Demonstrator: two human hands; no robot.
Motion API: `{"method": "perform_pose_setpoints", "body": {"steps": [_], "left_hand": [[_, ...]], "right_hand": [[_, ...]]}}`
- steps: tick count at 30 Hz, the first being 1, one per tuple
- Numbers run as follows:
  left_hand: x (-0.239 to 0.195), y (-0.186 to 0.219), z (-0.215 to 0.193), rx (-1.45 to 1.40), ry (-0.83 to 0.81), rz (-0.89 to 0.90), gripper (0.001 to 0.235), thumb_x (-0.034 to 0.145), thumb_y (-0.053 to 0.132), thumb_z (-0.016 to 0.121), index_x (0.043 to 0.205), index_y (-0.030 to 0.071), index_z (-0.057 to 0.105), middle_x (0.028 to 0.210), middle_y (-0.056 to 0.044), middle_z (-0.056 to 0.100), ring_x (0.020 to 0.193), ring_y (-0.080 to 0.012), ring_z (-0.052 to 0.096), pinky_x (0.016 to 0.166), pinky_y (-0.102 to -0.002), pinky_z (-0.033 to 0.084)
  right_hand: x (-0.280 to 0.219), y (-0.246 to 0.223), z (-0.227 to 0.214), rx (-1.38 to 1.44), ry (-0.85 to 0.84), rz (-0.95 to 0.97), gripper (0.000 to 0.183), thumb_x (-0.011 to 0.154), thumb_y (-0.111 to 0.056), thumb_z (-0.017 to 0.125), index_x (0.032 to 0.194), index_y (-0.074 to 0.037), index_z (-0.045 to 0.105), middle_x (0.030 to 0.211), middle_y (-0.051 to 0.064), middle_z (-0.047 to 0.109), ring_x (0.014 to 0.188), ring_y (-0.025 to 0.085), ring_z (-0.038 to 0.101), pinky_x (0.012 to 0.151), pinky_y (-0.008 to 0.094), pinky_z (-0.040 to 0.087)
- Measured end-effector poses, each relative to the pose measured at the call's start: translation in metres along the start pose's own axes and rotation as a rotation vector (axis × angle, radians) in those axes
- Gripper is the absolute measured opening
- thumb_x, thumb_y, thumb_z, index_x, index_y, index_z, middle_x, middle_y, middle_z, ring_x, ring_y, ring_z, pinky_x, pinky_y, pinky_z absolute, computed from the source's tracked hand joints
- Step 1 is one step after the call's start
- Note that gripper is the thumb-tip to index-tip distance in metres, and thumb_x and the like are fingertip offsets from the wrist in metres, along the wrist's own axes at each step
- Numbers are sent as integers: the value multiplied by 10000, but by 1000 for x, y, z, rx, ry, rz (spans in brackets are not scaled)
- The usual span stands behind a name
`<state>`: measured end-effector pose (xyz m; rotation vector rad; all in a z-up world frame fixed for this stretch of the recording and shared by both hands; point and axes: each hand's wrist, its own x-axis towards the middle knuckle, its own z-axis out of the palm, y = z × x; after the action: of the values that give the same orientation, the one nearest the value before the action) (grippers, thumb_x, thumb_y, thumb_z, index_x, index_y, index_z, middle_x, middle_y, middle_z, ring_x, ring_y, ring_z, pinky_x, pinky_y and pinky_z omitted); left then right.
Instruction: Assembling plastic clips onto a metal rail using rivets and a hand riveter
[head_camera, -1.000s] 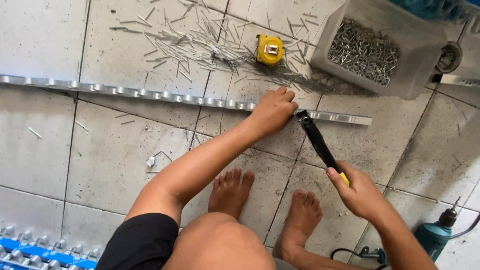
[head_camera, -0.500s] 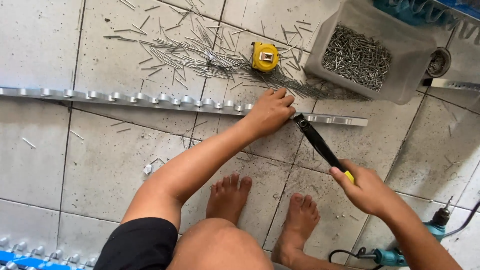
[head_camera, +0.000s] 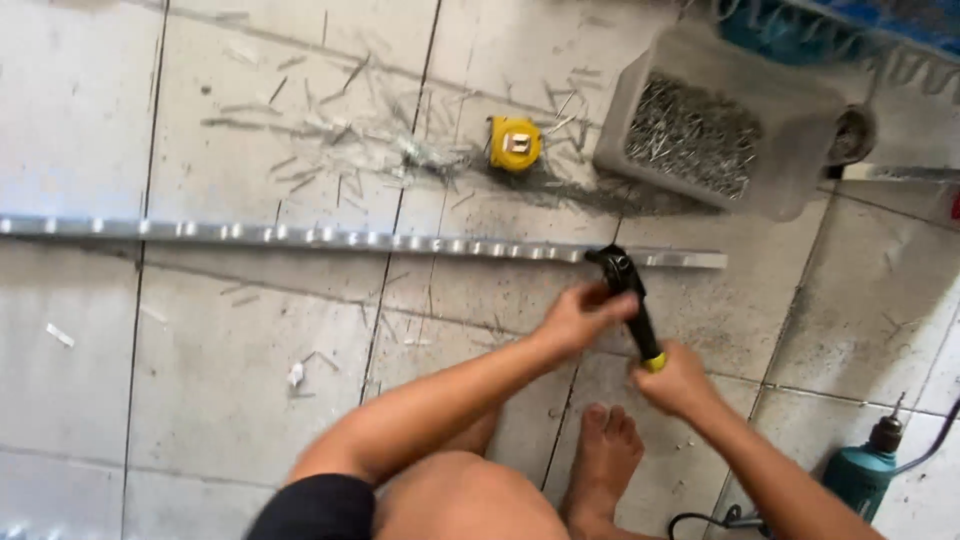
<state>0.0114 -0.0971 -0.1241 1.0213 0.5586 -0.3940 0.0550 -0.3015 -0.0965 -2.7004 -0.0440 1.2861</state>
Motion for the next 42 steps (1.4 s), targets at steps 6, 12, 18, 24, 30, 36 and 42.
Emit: {"method": "perform_pose_setpoints", "body": {"steps": [6, 12, 18, 24, 30, 36, 42], "left_hand": [[43, -15, 35, -604, 37, 93, 696, 741, 754, 655, 874, 82, 532, 734, -61, 597, 643, -182, 622, 649, -330, 548], [37, -8, 39, -638, 103, 52, 740, 700, 758, 666, 851, 42, 560, 733, -77, 594, 674, -187, 632, 710, -356, 578], [42, -4, 33, -597, 28, 14, 851, 607, 829, 632, 903, 38, 531, 725, -65, 600, 690, -231, 687, 759, -400, 619], [58, -35, 36, -752, 27, 24, 681, 743, 733, 682, 853, 70, 569, 697, -57, 607, 663, -218, 692, 716, -357, 595], [43, -12, 36, -678, 37, -17, 779, 681, 793, 625, 882, 45, 537, 725, -62, 590, 708, -234, 697, 783, -382, 603], [42, -5, 38, -592, 96, -110, 714, 835, 794, 481, 833, 84, 554, 703, -55, 579, 697, -249, 710, 709, -368, 562], [78, -52, 45, -688, 218, -103, 738, 967, 761, 534, 847, 35, 587, 671, -187, 670, 646, -319, 740, 718, -481, 656]], "right_hand": [[-60, -46, -86, -76, -301, -145, 469, 699, -354, 728, 1106, -121, 708, 995, 64, 758, 775, 204, 688, 686, 323, 576], [-28, -12, -2, 146, -1, -56, 234, 677, -270, 762, 760, -55, 718, 661, 101, 758, 571, 269, 654, 585, 365, 519], [-45, -46, -54, -229, -373, 59, 420, 811, -436, 753, 1146, -200, 660, 969, 31, 771, 763, 161, 761, 635, 292, 607], [-38, -13, -7, 216, -82, -1, 353, 639, -339, 894, 701, -35, 727, 581, 72, 715, 501, 200, 605, 518, 330, 518], [-23, -13, -3, -18, -172, -79, 364, 680, -399, 783, 857, -90, 709, 738, 68, 772, 644, 253, 718, 623, 347, 568], [-49, -15, -10, 476, -179, 57, 296, 715, -177, 876, 881, 8, 717, 612, 130, 740, 481, 226, 685, 478, 339, 552], [14, 19, 71, 272, 47, 141, 428, 654, -317, 867, 949, -19, 782, 810, 171, 787, 848, 318, 782, 686, 415, 593]]}}
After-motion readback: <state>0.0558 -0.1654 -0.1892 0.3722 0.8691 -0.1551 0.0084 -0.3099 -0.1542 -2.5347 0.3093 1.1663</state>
